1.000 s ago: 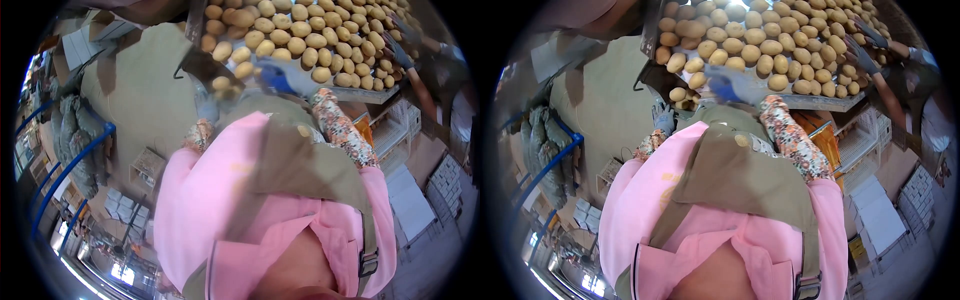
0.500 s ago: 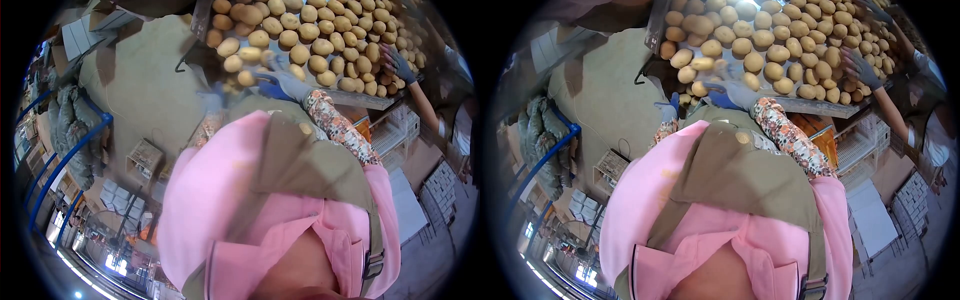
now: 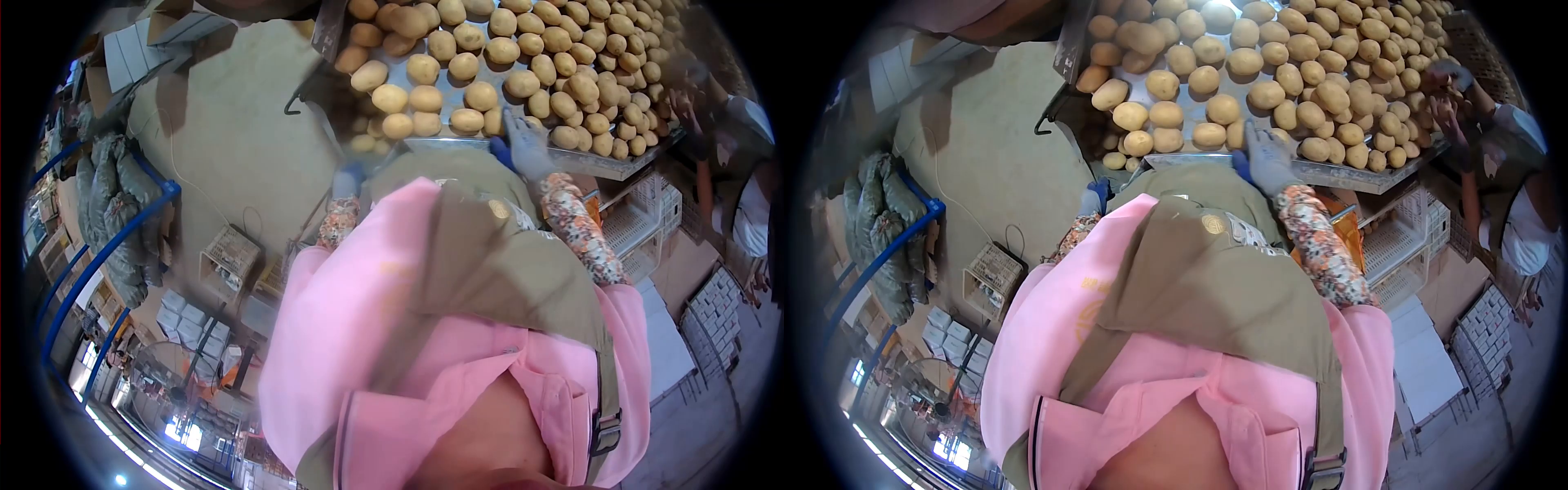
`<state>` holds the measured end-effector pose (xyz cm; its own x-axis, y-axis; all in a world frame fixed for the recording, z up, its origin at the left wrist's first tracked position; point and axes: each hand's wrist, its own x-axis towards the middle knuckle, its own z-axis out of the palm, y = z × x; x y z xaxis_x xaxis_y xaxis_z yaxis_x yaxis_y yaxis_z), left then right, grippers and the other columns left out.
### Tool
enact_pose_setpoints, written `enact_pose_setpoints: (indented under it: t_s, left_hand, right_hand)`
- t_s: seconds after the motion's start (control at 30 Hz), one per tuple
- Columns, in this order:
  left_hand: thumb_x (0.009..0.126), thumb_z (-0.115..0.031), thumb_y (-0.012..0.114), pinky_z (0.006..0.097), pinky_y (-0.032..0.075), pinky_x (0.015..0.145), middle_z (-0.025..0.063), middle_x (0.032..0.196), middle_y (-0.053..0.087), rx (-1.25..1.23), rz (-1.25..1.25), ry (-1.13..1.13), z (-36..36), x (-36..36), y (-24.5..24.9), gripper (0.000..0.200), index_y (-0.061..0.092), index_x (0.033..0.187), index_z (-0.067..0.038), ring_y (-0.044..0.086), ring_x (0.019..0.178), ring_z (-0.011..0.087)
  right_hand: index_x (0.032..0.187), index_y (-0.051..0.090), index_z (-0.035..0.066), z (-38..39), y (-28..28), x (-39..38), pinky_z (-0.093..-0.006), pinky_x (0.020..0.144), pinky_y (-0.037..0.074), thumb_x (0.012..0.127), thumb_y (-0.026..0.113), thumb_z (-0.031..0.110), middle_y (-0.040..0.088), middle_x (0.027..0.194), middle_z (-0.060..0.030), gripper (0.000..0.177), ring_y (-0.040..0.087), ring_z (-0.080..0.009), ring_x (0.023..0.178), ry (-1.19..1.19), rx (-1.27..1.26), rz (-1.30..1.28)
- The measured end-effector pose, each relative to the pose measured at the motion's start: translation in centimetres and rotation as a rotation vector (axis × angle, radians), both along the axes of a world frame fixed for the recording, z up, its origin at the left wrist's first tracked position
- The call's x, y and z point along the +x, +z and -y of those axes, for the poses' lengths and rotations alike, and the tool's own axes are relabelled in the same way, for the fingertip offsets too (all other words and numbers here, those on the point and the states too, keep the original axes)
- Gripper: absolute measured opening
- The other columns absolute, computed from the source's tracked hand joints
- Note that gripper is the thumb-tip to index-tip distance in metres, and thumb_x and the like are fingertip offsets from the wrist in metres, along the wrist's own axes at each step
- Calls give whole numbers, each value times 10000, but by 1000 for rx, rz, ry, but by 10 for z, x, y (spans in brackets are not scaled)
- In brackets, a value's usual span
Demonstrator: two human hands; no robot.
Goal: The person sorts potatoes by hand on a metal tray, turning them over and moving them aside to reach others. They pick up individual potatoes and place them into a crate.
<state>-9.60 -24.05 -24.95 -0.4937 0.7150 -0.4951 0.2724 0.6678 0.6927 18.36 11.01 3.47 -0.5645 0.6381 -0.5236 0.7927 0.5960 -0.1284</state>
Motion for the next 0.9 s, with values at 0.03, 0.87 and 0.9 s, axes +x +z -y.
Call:
enact_pose_setpoints:
  t_s: [0.03, 0.87, 0.9]
  left_hand:
    - [912, -304, 527, 344, 519, 611, 120, 755, 639, 13, -12, 36, -15, 4, 26, 360, 625, 895, 42, 633, 690, 245]
    - [917, -179, 509, 366, 542, 737, 66, 796, 512, 129, 266, 208, 1, 4, -3, 164, 551, 810, -62, 554, 694, 207]
    - [917, -179, 509, 366, 542, 737, 66, 796, 512, 129, 265, 204, 2, 3, -2, 164, 551, 810, -62, 554, 694, 207]
  right_hand:
    - [1394, 402, 169, 5, 0, -11, -450, 1024, 366, 854, 537, 458, 481, 1331, -212, 627, 486, -369, 1203, -4, 4, -2]
    - [1430, 306, 14, 18, -41, -53, -358, 890, 466, 901, 561, 335, 572, 1206, -197, 669, 602, -271, 1006, -369, -569, -428]
    - [1428, 287, -15, 29, -16, -78, -333, 865, 475, 905, 558, 314, 582, 1179, -181, 676, 608, -229, 962, -187, -202, -167]
